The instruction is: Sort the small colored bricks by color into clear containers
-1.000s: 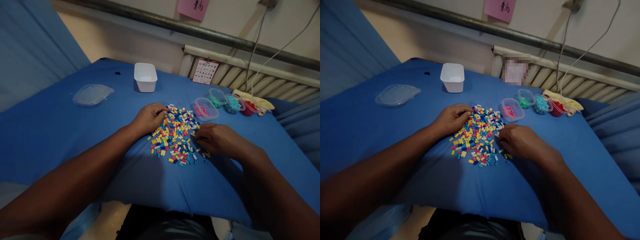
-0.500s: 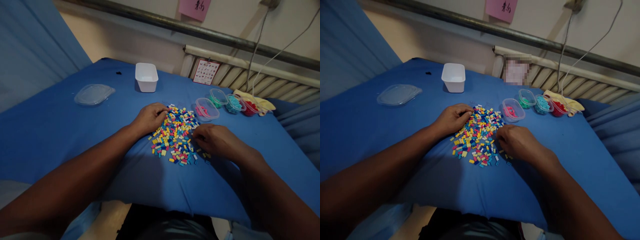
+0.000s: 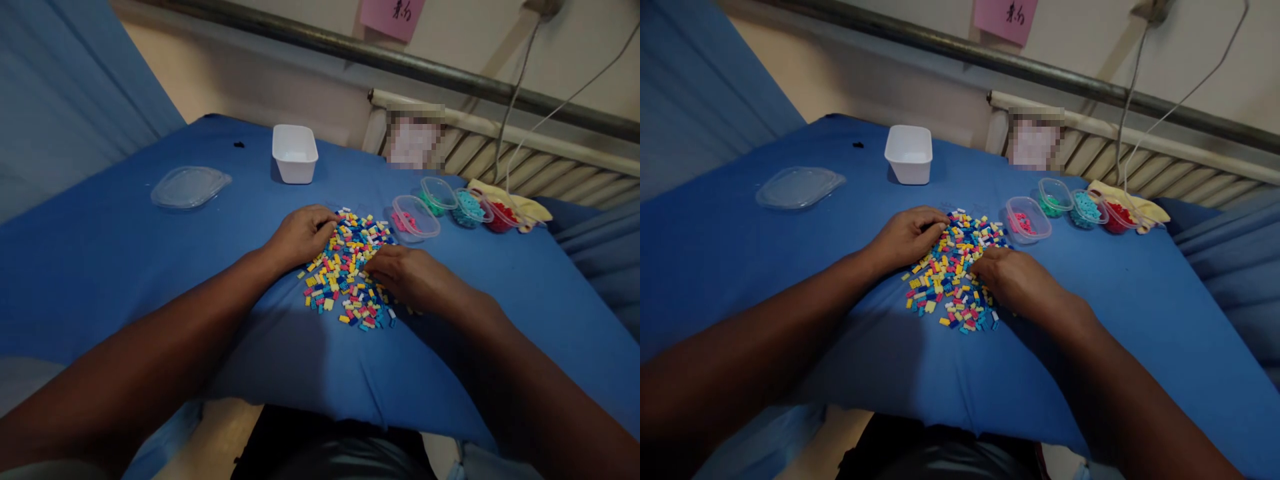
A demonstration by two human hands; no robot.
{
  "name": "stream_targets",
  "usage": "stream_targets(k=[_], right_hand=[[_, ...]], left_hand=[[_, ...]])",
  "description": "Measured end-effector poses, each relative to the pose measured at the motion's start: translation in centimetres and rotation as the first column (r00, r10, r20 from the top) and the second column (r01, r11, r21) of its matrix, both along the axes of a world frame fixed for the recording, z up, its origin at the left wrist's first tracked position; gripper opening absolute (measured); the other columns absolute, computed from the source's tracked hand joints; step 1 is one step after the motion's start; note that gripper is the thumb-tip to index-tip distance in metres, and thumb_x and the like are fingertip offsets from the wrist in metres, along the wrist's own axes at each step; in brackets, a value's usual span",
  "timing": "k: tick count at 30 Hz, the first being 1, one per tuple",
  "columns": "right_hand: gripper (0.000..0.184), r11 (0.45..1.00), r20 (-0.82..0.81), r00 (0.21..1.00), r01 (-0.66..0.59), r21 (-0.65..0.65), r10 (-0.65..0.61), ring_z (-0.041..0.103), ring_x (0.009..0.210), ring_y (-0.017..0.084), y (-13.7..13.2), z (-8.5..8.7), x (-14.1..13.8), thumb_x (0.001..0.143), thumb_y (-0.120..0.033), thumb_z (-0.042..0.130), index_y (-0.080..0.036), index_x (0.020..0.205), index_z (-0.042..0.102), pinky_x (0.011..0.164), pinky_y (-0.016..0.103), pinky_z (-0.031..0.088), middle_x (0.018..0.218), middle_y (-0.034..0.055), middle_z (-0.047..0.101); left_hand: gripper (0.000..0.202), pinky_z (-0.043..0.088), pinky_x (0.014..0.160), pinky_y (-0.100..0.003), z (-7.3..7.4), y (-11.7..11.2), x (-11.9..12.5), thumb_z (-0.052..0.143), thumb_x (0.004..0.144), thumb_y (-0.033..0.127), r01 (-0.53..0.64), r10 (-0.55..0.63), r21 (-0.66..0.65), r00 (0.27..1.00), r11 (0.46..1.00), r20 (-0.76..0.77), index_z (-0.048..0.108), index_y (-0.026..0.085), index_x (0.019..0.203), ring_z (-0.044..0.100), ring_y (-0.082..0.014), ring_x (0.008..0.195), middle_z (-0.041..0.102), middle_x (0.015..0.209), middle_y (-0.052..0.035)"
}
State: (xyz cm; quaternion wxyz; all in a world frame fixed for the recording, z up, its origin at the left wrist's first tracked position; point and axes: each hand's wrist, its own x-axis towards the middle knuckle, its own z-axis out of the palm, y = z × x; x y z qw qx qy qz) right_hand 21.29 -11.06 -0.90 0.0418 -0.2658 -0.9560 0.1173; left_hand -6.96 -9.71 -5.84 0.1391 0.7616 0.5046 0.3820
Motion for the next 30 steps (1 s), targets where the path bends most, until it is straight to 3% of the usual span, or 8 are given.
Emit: stream_targets(k=[7, 13, 17, 30], right_hand=[[0.022, 1.000, 0.051, 0.998, 0.025, -0.008, -0.024, 0.070, 0.094, 0.023, -0.39, 0.45, -0.13, 0.110, -0.016, 0.055, -0.016, 0.106, 0.077, 0.083, 0.033, 0.049, 0.105, 0.0126, 0.076], [0.022, 0.997, 0.078, 0.995, 0.071, -0.032, -0.069, 0.070, 0.093, 0.023, -0.27, 0.17, 0.13, 0.100, -0.007, 0.058, -0.017, 0.106, 0.077, 0.082, 0.032, 0.048, 0.103, 0.0099, 0.077], [0.023, 0.998, 0.060, 0.997, 0.059, -0.026, -0.057, 0.069, 0.092, 0.022, -0.32, 0.06, 0.34, 0.102, -0.009, 0.058, -0.018, 0.110, 0.078, 0.080, 0.031, 0.048, 0.109, 0.0111, 0.078], [0.017, 0.996, 0.030, 0.997, 0.077, -0.033, -0.076, 0.066, 0.084, 0.019, -0.40, 0.36, 0.54, 0.097, -0.007, 0.064, -0.018, 0.100, 0.077, 0.074, 0.029, 0.044, 0.097, 0.0074, 0.074]], left_hand=[[0.027, 0.059, 0.105, -0.042, 0.13, -0.07, 0.03, 0.057, 0.102, 0.027, 0.002, -0.002, 0.013, 1.000, 1.000, -0.003, 0.082, 0.021, 0.110, 0.076, -0.0253, 0.115, 0.081, 0.120, -0.0076], [0.027, 0.059, 0.105, -0.042, 0.17, -0.11, 0.03, 0.057, 0.103, 0.029, -0.004, 0.004, -0.002, 1.000, 1.000, 0.001, 0.081, 0.021, 0.110, 0.076, -0.0247, 0.114, 0.081, 0.119, -0.0071], [0.027, 0.059, 0.105, -0.042, 0.19, -0.07, 0.06, 0.057, 0.102, 0.029, 0.004, -0.004, -0.011, 1.000, 1.000, -0.004, 0.082, 0.021, 0.109, 0.076, -0.0248, 0.113, 0.081, 0.119, -0.0075], [0.027, 0.059, 0.105, -0.041, 0.27, -0.13, 0.08, 0.057, 0.102, 0.030, -0.007, 0.007, -0.018, 1.000, 1.000, 0.009, 0.082, 0.021, 0.108, 0.076, -0.0247, 0.114, 0.081, 0.119, -0.0070]])
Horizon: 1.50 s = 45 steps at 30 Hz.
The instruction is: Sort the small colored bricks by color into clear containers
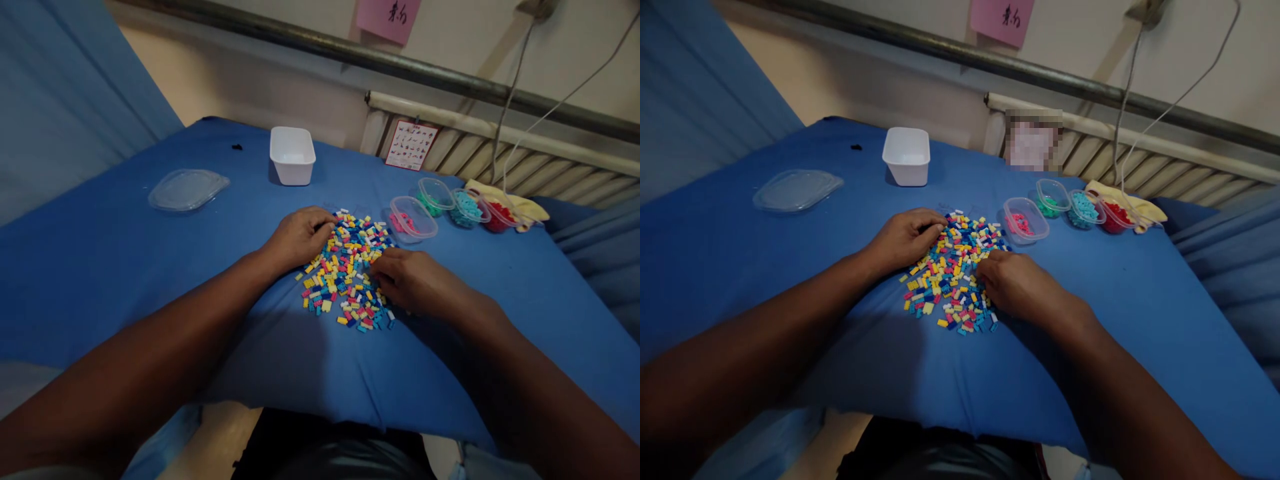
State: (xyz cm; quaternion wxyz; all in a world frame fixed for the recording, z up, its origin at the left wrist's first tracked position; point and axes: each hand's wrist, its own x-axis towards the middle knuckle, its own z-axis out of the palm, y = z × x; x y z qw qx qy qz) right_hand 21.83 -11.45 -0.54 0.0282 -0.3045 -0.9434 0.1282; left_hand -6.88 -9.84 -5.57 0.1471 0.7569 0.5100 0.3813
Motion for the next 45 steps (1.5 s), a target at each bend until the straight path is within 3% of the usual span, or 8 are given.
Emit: stream_targets(k=[6, 9, 13, 18, 22, 25, 30, 45], right_hand=[[0.011, 0.999, -0.189, 0.982, 0.007, 0.052, 0.003, 0.068, 0.081, 0.019, 0.9, 0.7, 1.8, 0.100, -0.016, 0.064, -0.020, 0.098, 0.074, 0.073, 0.031, 0.048, 0.091, 0.0057, 0.074], [0.014, 0.973, -0.339, 0.937, 0.156, 0.172, -0.091, 0.073, 0.089, 0.024, 2.2, 1.5, 3.4, 0.100, -0.019, 0.063, -0.022, 0.105, 0.076, 0.081, 0.037, 0.055, 0.098, 0.0086, 0.078], [0.019, 0.860, -0.460, 0.853, 0.412, 0.301, -0.247, 0.075, 0.095, 0.030, 4.5, 1.3, 5.0, 0.102, -0.026, 0.063, -0.024, 0.110, 0.079, 0.089, 0.047, 0.060, 0.105, 0.0116, 0.081], [0.026, 0.843, -0.496, 0.828, 0.447, 0.300, -0.262, 0.077, 0.108, 0.033, 5.3, 0.5, 6.0, 0.105, -0.027, 0.060, -0.023, 0.119, 0.081, 0.099, 0.053, 0.060, 0.115, 0.0148, 0.083], [0.022, 0.899, -0.489, 0.848, 0.361, 0.247, -0.206, 0.078, 0.103, 0.031, 3.7, 0.9, 5.1, 0.108, -0.027, 0.060, -0.024, 0.114, 0.081, 0.094, 0.048, 0.061, 0.110, 0.0120, 0.084], [0.018, 0.993, -0.448, 0.894, 0.066, 0.097, -0.016, 0.077, 0.102, 0.026, 1.6, 1.0, 3.1, 0.108, -0.025, 0.064, -0.026, 0.115, 0.080, 0.093, 0.043, 0.061, 0.109, 0.0086, 0.083], [0.019, 0.920, -0.345, 0.885, -0.373, -0.124, 0.313, 0.074, 0.119, 0.024, -1.2, 0.4, 0.0, 0.110, -0.033, 0.068, -0.025, 0.122, 0.080, 0.104, 0.040, 0.059, 0.129, 0.0113, 0.079], [0.020, 0.993, -0.243, 0.963, -0.114, 0.005, 0.112, 0.078, 0.098, 0.023, 2.4, 0.1, 4.6, 0.109, -0.021, 0.061, -0.021, 0.119, 0.078, 0.088, 0.036, 0.060, 0.108, 0.0091, 0.083]], left_hand=[[0.027, 0.059, 0.105, -0.042, 0.0, 0.0, 0.0, 0.057, 0.103, 0.030, -0.003, 0.003, -0.007, 1.000, 1.000, 0.009, 0.081, 0.021, 0.110, 0.076, -0.0246, 0.114, 0.081, 0.119, -0.0075], [0.027, 0.059, 0.104, -0.042, 0.0, -0.1, 0.0, 0.057, 0.103, 0.030, 0.004, -0.004, -0.012, 1.000, 1.000, 0.009, 0.081, 0.021, 0.109, 0.076, -0.0243, 0.112, 0.081, 0.118, -0.0075], [0.027, 0.060, 0.102, -0.042, 0.1, -0.1, 0.0, 0.056, 0.103, 0.030, 0.012, -0.012, -0.006, 1.000, 1.000, 0.007, 0.081, 0.021, 0.107, 0.076, -0.0240, 0.111, 0.081, 0.118, -0.0071], [0.027, 0.059, 0.105, -0.042, 0.2, 0.0, 0.0, 0.056, 0.102, 0.030, -0.012, 0.012, -0.001, 1.000, 1.000, -0.017, 0.081, 0.022, 0.108, 0.076, -0.0242, 0.112, 0.082, 0.118, -0.0068], [0.028, 0.059, 0.105, -0.042, 0.3, 0.0, 0.0, 0.056, 0.102, 0.032, -0.008, 0.008, -0.006, 1.000, 1.000, -0.012, 0.082, 0.021, 0.109, 0.076, -0.0245, 0.113, 0.082, 0.119, -0.0072], [0.029, 0.059, 0.106, -0.042, 0.3, 0.0, 0.1, 0.056, 0.103, 0.034, -0.018, 0.018, -0.014, 1.000, 1.000, -0.014, 0.082, 0.022, 0.108, 0.076, -0.0248, 0.114, 0.082, 0.118, -0.0071], [0.029, 0.059, 0.106, -0.042, 0.0, 0.0, 0.1, 0.056, 0.102, 0.033, -0.011, 0.011, 0.008, 1.000, 1.000, -0.003, 0.082, 0.022, 0.109, 0.076, -0.0248, 0.114, 0.082, 0.118, -0.0070], [0.027, 0.059, 0.107, -0.042, -0.1, 0.0, 0.0, 0.057, 0.102, 0.031, -0.008, 0.008, -0.005, 1.000, 1.000, -0.010, 0.081, 0.022, 0.110, 0.076, -0.0246, 0.114, 0.081, 0.119, -0.0073]])
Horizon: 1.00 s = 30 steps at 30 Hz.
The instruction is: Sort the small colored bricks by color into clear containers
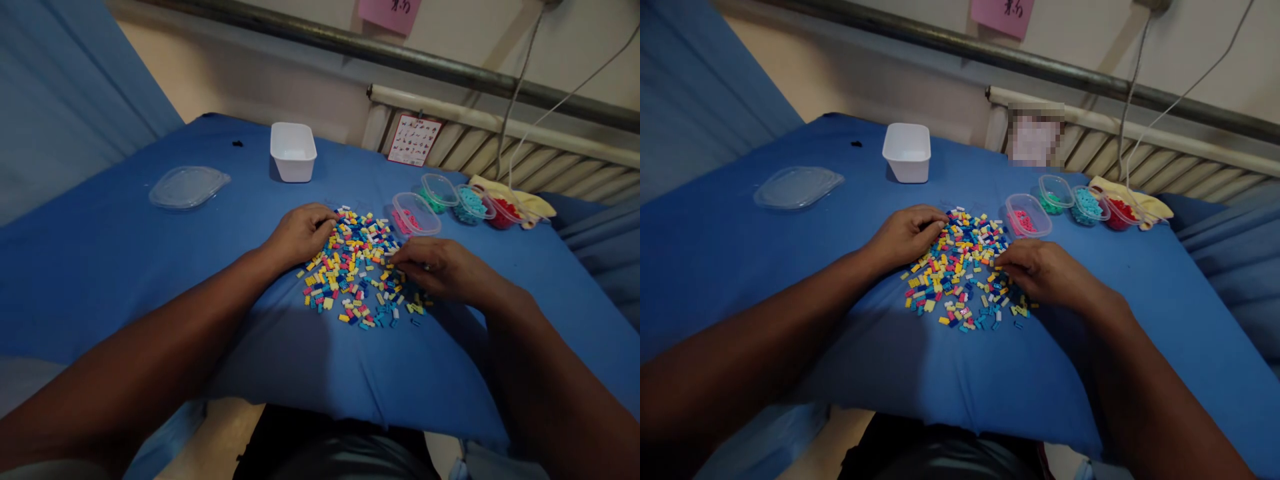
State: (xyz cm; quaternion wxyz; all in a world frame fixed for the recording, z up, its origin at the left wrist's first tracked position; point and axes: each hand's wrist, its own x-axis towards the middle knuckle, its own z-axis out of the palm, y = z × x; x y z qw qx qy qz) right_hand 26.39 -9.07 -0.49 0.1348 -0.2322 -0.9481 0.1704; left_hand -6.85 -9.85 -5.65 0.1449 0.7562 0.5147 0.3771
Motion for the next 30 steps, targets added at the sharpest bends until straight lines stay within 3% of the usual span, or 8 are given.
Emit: stream_targets(k=[6, 18, 24, 30], right_hand=[[0.020, 0.989, 0.051, 0.992, -0.107, -0.100, 0.113, 0.076, 0.097, 0.020, -1.4, 0.3, -1.3, 0.110, -0.027, 0.064, -0.022, 0.122, 0.079, 0.088, 0.033, 0.056, 0.108, 0.0074, 0.082], [0.016, 0.985, 0.319, 0.948, 0.059, -0.161, -0.004, 0.068, 0.076, 0.019, -2.3, 1.4, -2.4, 0.101, -0.022, 0.064, -0.023, 0.110, 0.078, 0.069, 0.030, 0.042, 0.092, 0.0034, 0.079], [0.007, 0.993, 0.184, 0.983, 0.035, -0.116, -0.013, 0.062, 0.080, 0.019, -2.5, 1.0, -2.3, 0.093, -0.015, 0.067, -0.021, 0.098, 0.070, 0.071, 0.031, 0.041, 0.091, 0.0035, 0.072], [0.015, 0.978, -0.034, 0.994, -0.111, -0.178, 0.107, 0.066, 0.088, 0.020, -4.2, 0.8, -4.3, 0.095, -0.009, 0.064, -0.021, 0.103, 0.068, 0.082, 0.033, 0.050, 0.096, 0.0039, 0.073]], left_hand=[[0.028, 0.059, 0.104, -0.042, 0.1, 0.0, 0.0, 0.056, 0.102, 0.030, 0.001, -0.001, 0.018, 1.000, 1.000, -0.003, 0.082, 0.020, 0.109, 0.076, -0.0247, 0.112, 0.081, 0.117, -0.0079], [0.026, 0.059, 0.106, -0.041, -0.1, 0.0, 0.0, 0.057, 0.103, 0.030, -0.011, 0.011, 0.017, 1.000, 1.000, 0.000, 0.081, 0.021, 0.109, 0.076, -0.0243, 0.113, 0.081, 0.118, -0.0066], [0.026, 0.060, 0.103, -0.041, -0.2, 0.0, 0.0, 0.058, 0.102, 0.028, 0.006, -0.007, 0.038, 1.000, 0.999, 0.018, 0.082, 0.020, 0.108, 0.077, -0.0242, 0.112, 0.082, 0.117, -0.0068], [0.027, 0.059, 0.107, -0.042, -0.2, 0.0, 0.0, 0.058, 0.101, 0.026, 0.013, -0.013, 0.020, 1.000, 1.000, 0.012, 0.082, 0.020, 0.110, 0.076, -0.0252, 0.116, 0.082, 0.121, -0.0077]])
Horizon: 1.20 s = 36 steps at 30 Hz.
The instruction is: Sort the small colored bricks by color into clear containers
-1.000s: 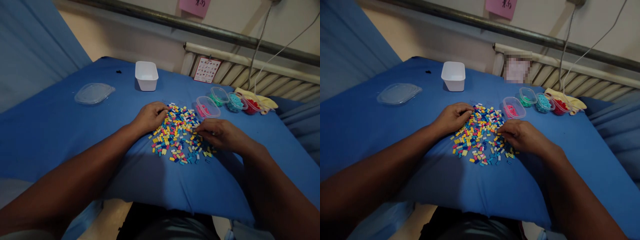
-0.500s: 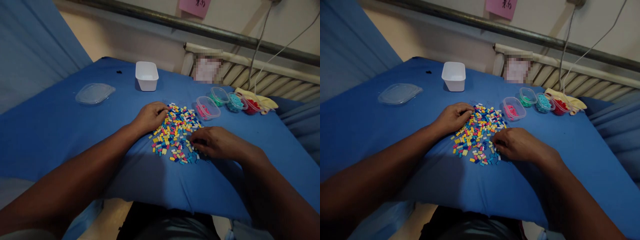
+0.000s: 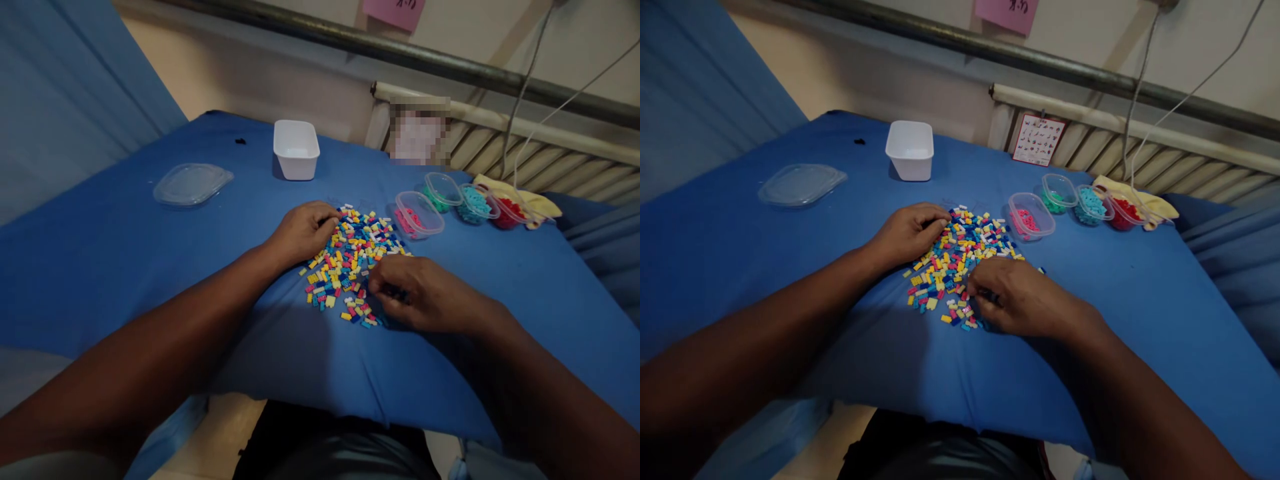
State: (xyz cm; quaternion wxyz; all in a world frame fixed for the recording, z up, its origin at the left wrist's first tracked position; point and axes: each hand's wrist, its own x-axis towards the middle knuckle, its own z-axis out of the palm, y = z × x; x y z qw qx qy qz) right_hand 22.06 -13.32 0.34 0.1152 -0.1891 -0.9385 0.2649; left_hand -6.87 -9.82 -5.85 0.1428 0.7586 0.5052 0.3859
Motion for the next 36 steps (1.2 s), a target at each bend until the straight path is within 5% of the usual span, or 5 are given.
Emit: stream_targets(k=[5, 15, 25, 36], right_hand=[[0.017, 0.991, 0.066, 0.994, -0.096, 0.097, 0.090, 0.068, 0.101, 0.025, -0.7, -0.8, -1.5, 0.105, -0.016, 0.063, -0.019, 0.117, 0.075, 0.090, 0.038, 0.052, 0.109, 0.0104, 0.076], [0.009, 0.995, 0.165, 0.986, 0.014, 0.100, -0.031, 0.067, 0.096, 0.024, -0.1, -0.6, -0.7, 0.104, -0.014, 0.066, -0.019, 0.108, 0.072, 0.085, 0.035, 0.048, 0.102, 0.0083, 0.074], [0.008, 0.999, 0.077, 0.997, -0.014, 0.045, 0.010, 0.065, 0.087, 0.020, 0.5, -1.0, -0.1, 0.103, -0.014, 0.068, -0.020, 0.099, 0.069, 0.081, 0.032, 0.048, 0.092, 0.0037, 0.073], [0.014, 0.997, 0.007, 0.998, -0.059, 0.046, 0.058, 0.073, 0.095, 0.021, 1.1, -1.4, 0.1, 0.108, -0.015, 0.063, -0.019, 0.112, 0.075, 0.086, 0.034, 0.054, 0.102, 0.0076, 0.079]], left_hand=[[0.027, 0.060, 0.106, -0.042, 0.0, -0.1, 0.0, 0.058, 0.102, 0.026, 0.003, -0.003, 0.006, 1.000, 1.000, 0.001, 0.083, 0.020, 0.109, 0.076, -0.0256, 0.114, 0.082, 0.119, -0.0078], [0.027, 0.060, 0.107, -0.041, 0.0, -0.2, 0.1, 0.057, 0.101, 0.027, 0.003, -0.003, 0.012, 1.000, 1.000, 0.007, 0.083, 0.021, 0.110, 0.076, -0.0252, 0.116, 0.081, 0.120, -0.0073], [0.028, 0.059, 0.107, -0.041, 0.1, -0.1, 0.0, 0.057, 0.102, 0.027, 0.008, -0.008, 0.001, 1.000, 1.000, -0.007, 0.083, 0.020, 0.110, 0.076, -0.0251, 0.116, 0.081, 0.122, -0.0077], [0.027, 0.059, 0.108, -0.042, 0.2, -0.2, 0.1, 0.057, 0.101, 0.026, 0.003, -0.003, -0.005, 1.000, 1.000, 0.000, 0.082, 0.022, 0.111, 0.076, -0.0247, 0.117, 0.081, 0.121, -0.0069]])
